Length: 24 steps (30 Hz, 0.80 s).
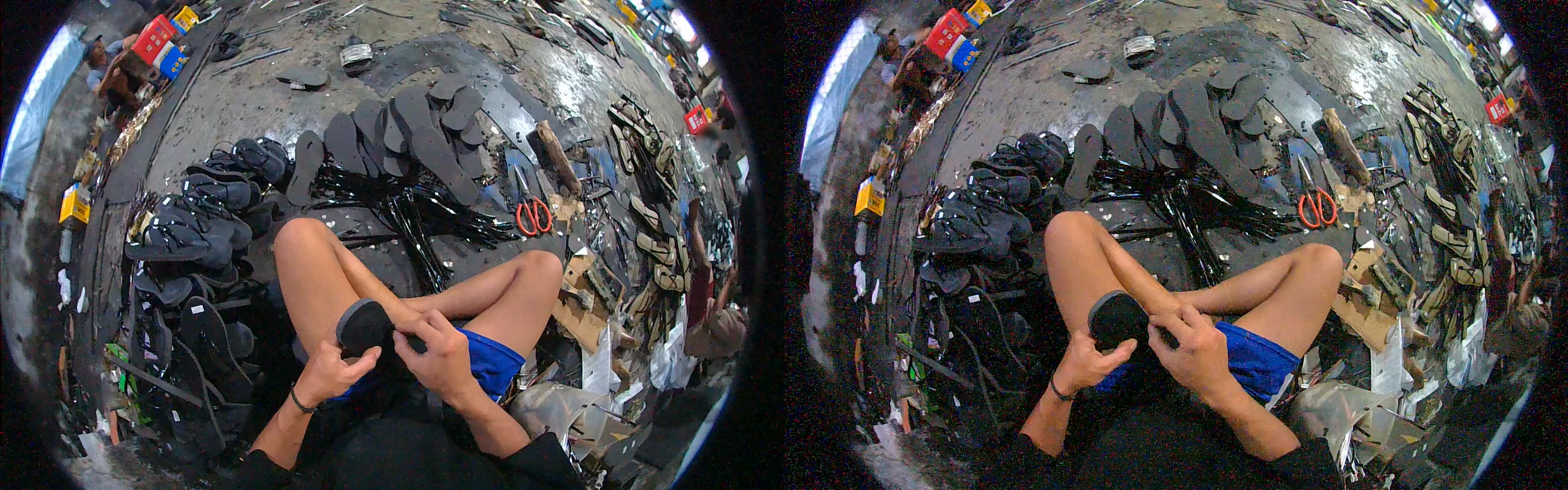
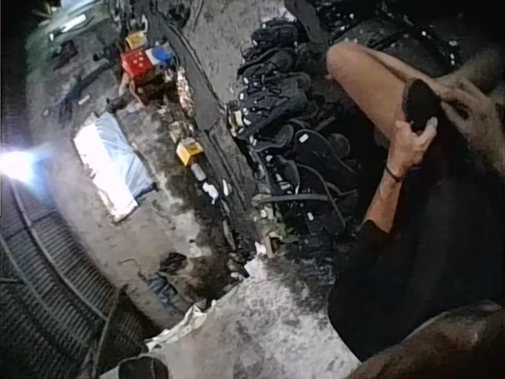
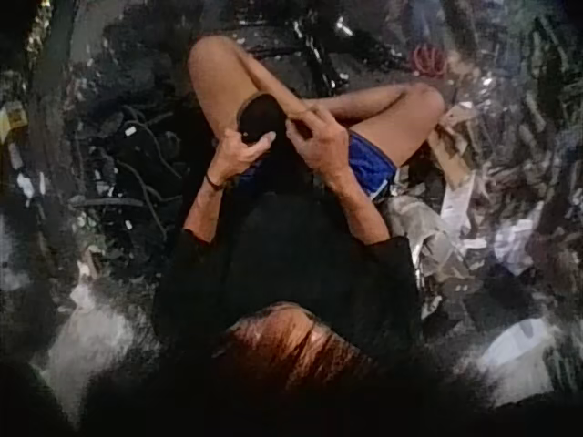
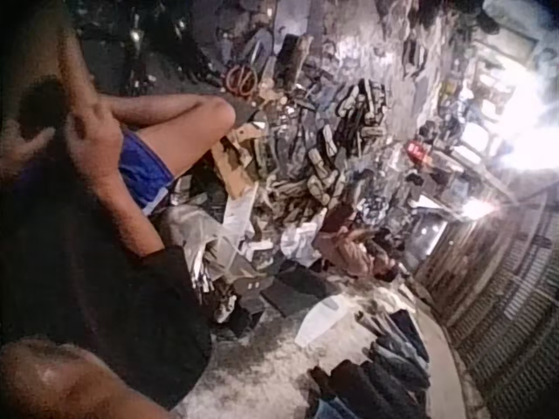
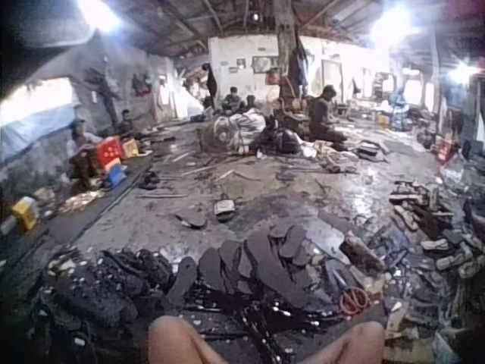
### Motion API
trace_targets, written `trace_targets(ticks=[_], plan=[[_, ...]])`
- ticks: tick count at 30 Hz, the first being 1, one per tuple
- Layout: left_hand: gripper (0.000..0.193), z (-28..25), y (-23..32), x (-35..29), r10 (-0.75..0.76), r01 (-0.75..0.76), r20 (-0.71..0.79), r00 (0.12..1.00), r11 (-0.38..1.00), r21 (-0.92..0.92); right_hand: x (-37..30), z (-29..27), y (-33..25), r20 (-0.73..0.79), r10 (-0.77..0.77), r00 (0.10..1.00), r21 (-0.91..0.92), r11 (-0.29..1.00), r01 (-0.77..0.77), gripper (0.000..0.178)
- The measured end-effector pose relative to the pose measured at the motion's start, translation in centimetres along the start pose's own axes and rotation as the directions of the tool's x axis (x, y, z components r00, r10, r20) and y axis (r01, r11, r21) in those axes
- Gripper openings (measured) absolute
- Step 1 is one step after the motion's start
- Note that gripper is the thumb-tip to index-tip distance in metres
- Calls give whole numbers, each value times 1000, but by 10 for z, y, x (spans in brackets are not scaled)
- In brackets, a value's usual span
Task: The person sits on the floor and assembles black flip-flops by hand, attaching straps to soles and trimming excess material with scissors. The person repeatedly picks up soles and straps, threads the straps through holes, and cuts the excess strap length.
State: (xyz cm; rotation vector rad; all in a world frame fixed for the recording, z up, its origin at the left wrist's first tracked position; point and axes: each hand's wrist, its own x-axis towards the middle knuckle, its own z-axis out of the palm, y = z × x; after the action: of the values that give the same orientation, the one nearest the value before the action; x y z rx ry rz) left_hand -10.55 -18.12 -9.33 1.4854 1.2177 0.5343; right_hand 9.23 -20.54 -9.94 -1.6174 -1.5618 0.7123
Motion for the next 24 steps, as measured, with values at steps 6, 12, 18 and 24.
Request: trace_targets(ticks=[6,12,18,24], plan=[[41,-1,6,1,32,-32,28,999,999,-2,3,-7,9,132,58,990,83,994,-69,18],[38,1,18,7,60,-64,35,998,989,131,14,3,9,106,74,992,201,975,-94,24],[40,7,19,10,192,-179,-34,981,956,231,-2,18,41,203,-134,970,112,987,113,30],[44,7,30,14,15,-42,146,989,982,186,-10,18,62,213,-1,977,213,976,-46,34]])
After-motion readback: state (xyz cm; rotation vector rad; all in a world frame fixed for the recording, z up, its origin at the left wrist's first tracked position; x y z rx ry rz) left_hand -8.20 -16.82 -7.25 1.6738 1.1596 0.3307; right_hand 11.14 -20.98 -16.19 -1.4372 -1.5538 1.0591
